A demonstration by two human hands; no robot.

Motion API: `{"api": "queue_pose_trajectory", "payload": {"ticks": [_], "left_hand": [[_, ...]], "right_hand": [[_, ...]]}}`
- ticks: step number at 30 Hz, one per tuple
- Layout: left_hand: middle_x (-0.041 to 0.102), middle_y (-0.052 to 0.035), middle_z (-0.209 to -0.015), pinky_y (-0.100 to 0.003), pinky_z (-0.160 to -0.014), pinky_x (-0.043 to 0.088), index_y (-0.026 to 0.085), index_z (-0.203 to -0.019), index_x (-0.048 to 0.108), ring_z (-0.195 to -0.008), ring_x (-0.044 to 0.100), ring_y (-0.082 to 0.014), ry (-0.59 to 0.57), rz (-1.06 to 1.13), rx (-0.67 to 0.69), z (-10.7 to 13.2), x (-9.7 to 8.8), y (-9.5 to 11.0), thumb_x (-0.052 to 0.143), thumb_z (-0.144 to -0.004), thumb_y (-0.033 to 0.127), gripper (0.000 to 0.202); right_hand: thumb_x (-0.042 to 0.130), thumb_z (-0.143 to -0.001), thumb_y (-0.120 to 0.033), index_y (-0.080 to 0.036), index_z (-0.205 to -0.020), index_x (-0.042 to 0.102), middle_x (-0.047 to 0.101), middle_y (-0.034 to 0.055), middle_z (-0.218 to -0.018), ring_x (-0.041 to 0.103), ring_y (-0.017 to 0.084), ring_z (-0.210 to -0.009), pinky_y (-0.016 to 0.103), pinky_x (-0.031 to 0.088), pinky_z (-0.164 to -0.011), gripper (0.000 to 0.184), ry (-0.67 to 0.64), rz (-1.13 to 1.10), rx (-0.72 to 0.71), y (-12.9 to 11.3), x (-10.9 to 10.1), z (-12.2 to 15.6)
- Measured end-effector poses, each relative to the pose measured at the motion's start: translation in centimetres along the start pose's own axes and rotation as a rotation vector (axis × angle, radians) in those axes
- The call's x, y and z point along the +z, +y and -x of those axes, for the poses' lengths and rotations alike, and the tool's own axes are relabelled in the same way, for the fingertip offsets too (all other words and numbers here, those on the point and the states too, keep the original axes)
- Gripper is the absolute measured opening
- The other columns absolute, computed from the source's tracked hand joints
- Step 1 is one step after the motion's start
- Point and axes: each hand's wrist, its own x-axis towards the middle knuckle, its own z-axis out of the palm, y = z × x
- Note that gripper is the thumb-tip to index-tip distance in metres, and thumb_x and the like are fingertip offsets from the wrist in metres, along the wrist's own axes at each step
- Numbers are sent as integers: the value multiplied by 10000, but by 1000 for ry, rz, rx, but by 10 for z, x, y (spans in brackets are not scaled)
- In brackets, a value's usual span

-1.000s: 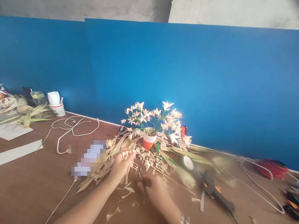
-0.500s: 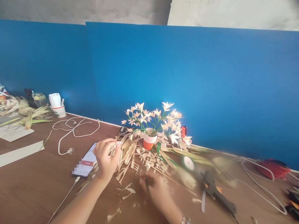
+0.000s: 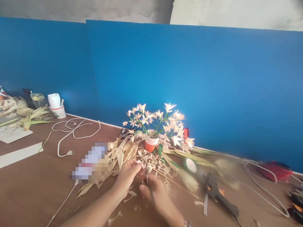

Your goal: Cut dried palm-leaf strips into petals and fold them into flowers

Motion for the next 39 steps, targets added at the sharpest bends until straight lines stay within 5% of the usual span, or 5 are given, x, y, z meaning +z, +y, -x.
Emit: {"api": "queue_pose_trajectory", "payload": {"ticks": [29,39], "left_hand": [[653,-7,-671,-250,-643,458,153,-658,590,-646,577,-129,-110,131,-40,-4,-4,-2,650,-680,257,122],[664,-23,-676,-251,-633,453,144,-664,595,-660,588,-139,-200,123,-44,-9,-11,0,671,-662,264,142]], "right_hand": [[600,-710,-582,-159,-690,539,458,-52,-506,416,74,-411,186,362,-384,427,67,-5,28,5,1,-4],[589,-764,-478,-157,-676,578,446,-61,-446,408,68,-375,172,343,-370,333,55,117,-28,8,-4,-5]]}}
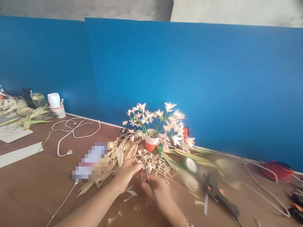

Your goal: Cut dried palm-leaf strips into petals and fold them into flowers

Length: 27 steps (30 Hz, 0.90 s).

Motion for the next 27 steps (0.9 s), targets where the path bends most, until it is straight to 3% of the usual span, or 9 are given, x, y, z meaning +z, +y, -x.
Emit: {"api": "queue_pose_trajectory", "payload": {"ticks": [8,18,27], "left_hand": [[662,-22,-706,-263,-653,456,148,-696,589,-696,606,-152,-70,-2,-28,0,-6,3,688,-662,285,172],[622,2,-610,-262,-647,424,146,-644,591,-627,577,-134,6,-88,18,-3,-7,1,654,-667,241,117],[626,7,-592,-269,-659,425,148,-647,599,-615,574,-133,-17,-95,-8,-4,-11,4,661,-649,238,110]], "right_hand": [[585,-766,-449,-159,-679,573,465,-60,-453,395,61,-344,166,330,-345,304,-23,-3,49,3,-1,1],[608,-752,-430,-157,-665,562,464,-58,-468,403,63,-375,163,330,-359,291,-1,0,47,9,0,-2],[591,-762,-394,-164,-628,549,463,-61,-451,410,64,-346,164,347,-350,270,-19,44,55,7,0,0]]}}
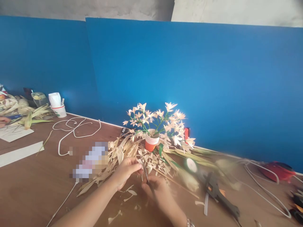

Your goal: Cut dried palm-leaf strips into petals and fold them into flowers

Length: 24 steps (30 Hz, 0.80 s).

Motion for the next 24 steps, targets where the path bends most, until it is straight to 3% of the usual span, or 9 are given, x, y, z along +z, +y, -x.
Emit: {"api": "queue_pose_trajectory", "payload": {"ticks": [14,24], "left_hand": [[622,-1,-585,-241,-584,399,144,-595,589,-567,558,-121,-88,2,-47,2,-2,12,676,-608,245,134],[624,13,-587,-213,-543,380,151,-671,549,-520,542,-90,-34,58,-71,3,-2,12,671,-614,206,145]], "right_hand": [[576,-766,-462,-164,-639,575,475,-53,-444,394,62,-332,169,323,-342,324,-42,28,-3,-3,-3,1],[577,-764,-466,-170,-597,536,473,-55,-436,397,59,-328,166,309,-334,343,-17,19,-13,-1,-3,0]]}}
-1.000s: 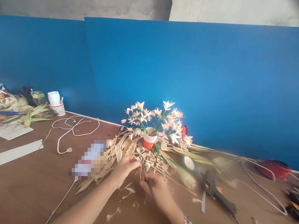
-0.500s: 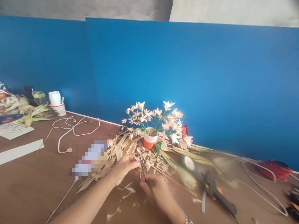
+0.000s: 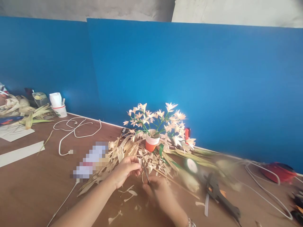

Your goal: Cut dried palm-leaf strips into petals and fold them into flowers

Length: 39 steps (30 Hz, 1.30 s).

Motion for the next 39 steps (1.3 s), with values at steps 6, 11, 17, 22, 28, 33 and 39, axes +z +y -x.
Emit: {"api": "queue_pose_trajectory", "payload": {"ticks": [6,11,17,22,28,33,39], "left_hand": [[605,20,-567,-211,-545,377,150,-695,570,-512,523,-82,29,21,8,-2,-1,-2,669,-614,193,135],[586,24,-569,-217,-550,368,152,-712,592,-514,496,-81,71,28,12,-4,-2,-5,667,-611,200,135],[515,51,-547,-222,-528,323,154,-669,595,-501,432,-78,99,-38,36,-3,0,-4,647,-602,206,100],[487,54,-513,-221,-520,299,154,-624,569,-490,410,-79,55,-69,-8,-2,0,-1,646,-582,216,107],[513,44,-506,-222,-514,290,153,-612,572,-467,403,-72,-63,-104,-83,-4,-7,-6,631,-594,202,78],[518,42,-513,-214,-500,289,150,-627,588,-470,407,-72,-81,-87,-79,-6,-10,-9,642,-596,195,76],[553,43,-577,-208,-556,350,149,-704,603,-507,458,-65,-54,38,-125,-3,-7,-6,747,-568,223,211]], "right_hand": [[593,-746,-489,-173,-594,519,464,-64,-421,388,55,-308,163,296,-317,359,17,-30,34,1,0,-2],[607,-735,-482,-166,-611,540,477,-60,-422,398,58,-313,163,293,-321,346,38,-49,51,4,0,-3],[623,-719,-471,-160,-717,583,527,-38,-518,467,84,-410,188,397,-402,314,32,-79,14,-3,-3,1],[639,-695,-443,-160,-773,579,513,-41,-555,462,86,-438,191,395,-416,299,15,-112,40,-7,-2,2],[636,-689,-491,-161,-699,598,480,-51,-501,408,70,-386,193,395,-395,332,-23,-71,31,-10,-2,3],[617,-697,-523,-160,-703,607,478,-54,-480,419,70,-357,185,378,-370,363,-39,-48,62,-10,-3,4],[608,-725,-473,-160,-635,571,466,-54,-454,399,68,-353,182,325,-358,328,0,-82,20,-5,-2,1]]}}
